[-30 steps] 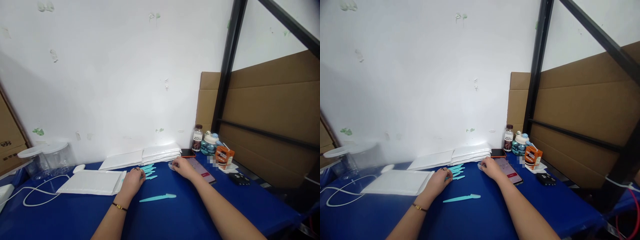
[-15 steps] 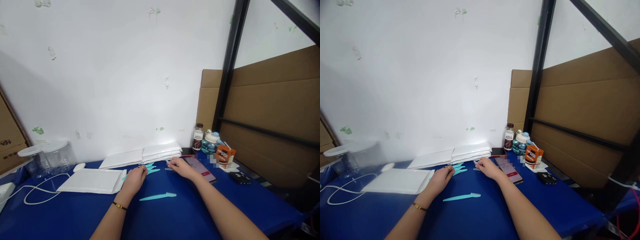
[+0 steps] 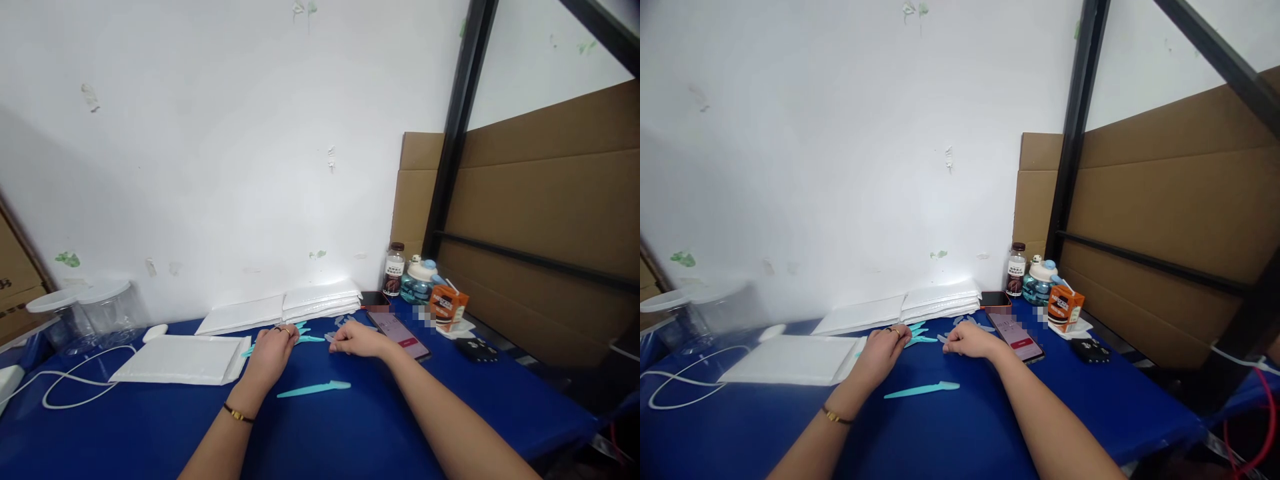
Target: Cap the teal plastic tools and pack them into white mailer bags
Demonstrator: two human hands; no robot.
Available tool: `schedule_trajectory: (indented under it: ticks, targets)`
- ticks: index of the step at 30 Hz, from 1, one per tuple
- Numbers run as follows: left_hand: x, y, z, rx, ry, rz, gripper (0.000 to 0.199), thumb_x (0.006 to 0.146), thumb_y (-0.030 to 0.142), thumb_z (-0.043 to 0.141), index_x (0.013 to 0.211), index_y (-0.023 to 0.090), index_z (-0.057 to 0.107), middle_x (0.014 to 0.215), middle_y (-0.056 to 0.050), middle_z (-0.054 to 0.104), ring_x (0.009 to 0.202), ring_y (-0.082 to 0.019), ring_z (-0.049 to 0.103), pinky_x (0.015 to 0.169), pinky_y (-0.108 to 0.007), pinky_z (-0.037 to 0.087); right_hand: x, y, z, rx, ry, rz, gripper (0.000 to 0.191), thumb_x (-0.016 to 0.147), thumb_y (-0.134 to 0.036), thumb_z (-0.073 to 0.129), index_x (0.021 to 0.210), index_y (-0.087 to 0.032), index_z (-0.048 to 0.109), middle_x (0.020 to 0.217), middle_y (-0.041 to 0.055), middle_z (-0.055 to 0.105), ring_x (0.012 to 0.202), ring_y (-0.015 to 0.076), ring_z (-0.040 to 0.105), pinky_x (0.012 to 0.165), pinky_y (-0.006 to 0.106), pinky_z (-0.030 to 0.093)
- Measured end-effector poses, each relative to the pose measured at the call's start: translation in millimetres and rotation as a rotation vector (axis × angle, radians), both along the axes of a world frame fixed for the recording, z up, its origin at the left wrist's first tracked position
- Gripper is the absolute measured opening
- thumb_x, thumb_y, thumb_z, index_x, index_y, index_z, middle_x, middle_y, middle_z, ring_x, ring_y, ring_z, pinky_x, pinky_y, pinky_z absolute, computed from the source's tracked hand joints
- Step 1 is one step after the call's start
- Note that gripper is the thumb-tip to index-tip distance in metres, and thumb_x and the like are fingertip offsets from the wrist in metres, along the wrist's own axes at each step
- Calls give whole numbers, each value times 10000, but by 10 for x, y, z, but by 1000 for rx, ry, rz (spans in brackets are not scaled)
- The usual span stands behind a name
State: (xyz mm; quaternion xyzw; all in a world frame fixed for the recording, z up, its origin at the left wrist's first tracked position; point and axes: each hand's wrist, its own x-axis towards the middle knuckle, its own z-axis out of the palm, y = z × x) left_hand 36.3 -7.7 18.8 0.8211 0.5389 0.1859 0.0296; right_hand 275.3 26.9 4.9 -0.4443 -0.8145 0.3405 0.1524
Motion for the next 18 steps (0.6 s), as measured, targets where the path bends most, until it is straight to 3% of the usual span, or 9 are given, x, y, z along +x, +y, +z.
schedule_trajectory:
  ticks: [9,18]
  targets:
    - [36,-37,22,-3,-12,-41,254,904,267,301,848,211,542,890,-28,639,862,-172,554,784,-302,321,-70,-37,25,6,-28,48,288,760,-401,552,803,-176,728,520,-25,514,468,85,403,456,196,287]
    - [149,-94,-6,-69,28,-178,275,892,274,335,833,209,596,837,-26,656,786,-167,559,770,-315,311,-85,-151,121,-9,-130,204,282,776,-374,539,684,-182,725,455,-36,455,422,71,336,453,213,236]
